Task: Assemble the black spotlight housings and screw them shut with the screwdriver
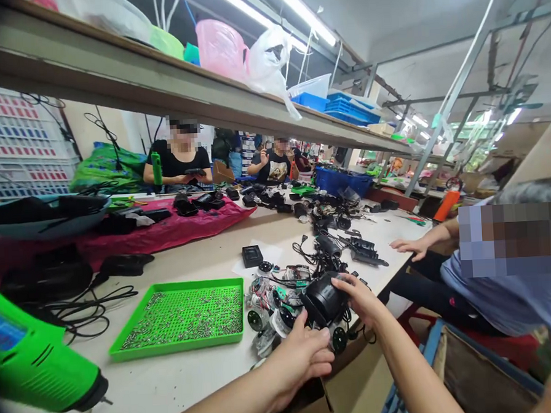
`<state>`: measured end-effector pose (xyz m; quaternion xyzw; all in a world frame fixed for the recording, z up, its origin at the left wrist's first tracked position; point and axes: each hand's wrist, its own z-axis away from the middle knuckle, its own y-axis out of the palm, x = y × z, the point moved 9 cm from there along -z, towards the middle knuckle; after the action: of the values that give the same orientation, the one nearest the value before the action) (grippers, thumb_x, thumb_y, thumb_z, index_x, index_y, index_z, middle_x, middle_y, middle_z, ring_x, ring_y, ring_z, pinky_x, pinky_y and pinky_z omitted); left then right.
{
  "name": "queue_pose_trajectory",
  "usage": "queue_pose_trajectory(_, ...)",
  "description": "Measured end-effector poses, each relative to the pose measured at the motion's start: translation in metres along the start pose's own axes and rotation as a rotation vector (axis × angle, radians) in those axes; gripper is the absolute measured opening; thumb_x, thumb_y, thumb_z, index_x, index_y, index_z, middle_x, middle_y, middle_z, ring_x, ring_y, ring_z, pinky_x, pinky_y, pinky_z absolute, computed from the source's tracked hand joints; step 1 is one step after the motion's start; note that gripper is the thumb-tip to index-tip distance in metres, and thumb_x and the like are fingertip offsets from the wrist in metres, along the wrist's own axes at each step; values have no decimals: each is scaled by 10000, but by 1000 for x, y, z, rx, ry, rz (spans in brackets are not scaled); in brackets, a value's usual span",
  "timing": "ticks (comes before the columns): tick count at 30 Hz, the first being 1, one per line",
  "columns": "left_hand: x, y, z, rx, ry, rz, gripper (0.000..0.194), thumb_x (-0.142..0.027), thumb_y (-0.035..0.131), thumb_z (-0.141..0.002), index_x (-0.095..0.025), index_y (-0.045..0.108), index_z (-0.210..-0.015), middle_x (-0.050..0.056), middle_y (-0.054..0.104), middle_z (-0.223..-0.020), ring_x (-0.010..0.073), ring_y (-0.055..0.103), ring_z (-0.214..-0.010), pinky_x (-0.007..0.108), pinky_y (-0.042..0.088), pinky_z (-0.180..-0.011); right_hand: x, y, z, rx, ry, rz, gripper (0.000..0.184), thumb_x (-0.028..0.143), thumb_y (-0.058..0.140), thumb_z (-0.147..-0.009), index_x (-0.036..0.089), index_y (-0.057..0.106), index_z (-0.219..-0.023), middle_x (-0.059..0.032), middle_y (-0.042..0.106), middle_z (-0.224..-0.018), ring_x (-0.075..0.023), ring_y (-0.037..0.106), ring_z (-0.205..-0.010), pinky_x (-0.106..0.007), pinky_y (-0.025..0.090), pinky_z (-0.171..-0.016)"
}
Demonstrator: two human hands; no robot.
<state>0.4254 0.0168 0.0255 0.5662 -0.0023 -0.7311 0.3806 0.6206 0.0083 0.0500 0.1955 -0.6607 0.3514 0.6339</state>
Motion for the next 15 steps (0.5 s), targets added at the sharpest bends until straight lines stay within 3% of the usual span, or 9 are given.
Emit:
queue_pose_trajectory(2,-8,10,-8,-3,39,0,956,-415,656,-751,-135,101,-1477,155,573,-1149,169,621,-792,334,476,-809,2,-10,17,-60,-76,-134,526,437,736,-707,188,591,-1146,-59,677,-1012,-226,653,-940,-354,532,-780)
queue_pose_trajectory(4,-11,13,-8,-4,83,-25,853,-358,667,-730,-139,245,-1439,143,592,-1120,204,609,-849,363,455,-838,4,-22,37,-141,-144,-254,684,477,751,-625,218,559,-1229,-73,666,-1106,-273,622,-1052,-385,518,-839)
queue_pose_trajectory(7,-9,17,3,3,180,-93,802,-181,694,-633,-184,385,-1374,117,577,-1194,239,576,-945,378,431,-872,6,-36,75,-303,-208,-390,716,553,603,-718,286,441,-1363,-55,542,-1342,-298,479,-1261,-451,460,-963)
queue_pose_trajectory(12,-8,37,35,80,457,-281,880,-82,665,-576,-187,383,-1404,123,444,-1381,261,482,-1172,355,384,-988,1,-55,153,-683,-297,-693,622,476,445,-830,293,392,-1422,45,341,-1514,-280,215,-1424,-468,259,-1150)
queue_pose_trajectory(15,3,43,53,161,503,-282,955,-157,747,-564,-192,349,-1432,126,424,-1418,293,401,-1288,382,314,-1073,-7,-51,195,-689,-313,-493,636,570,350,-848,372,315,-1451,89,337,-1510,-325,229,-1413,-552,376,-1071)
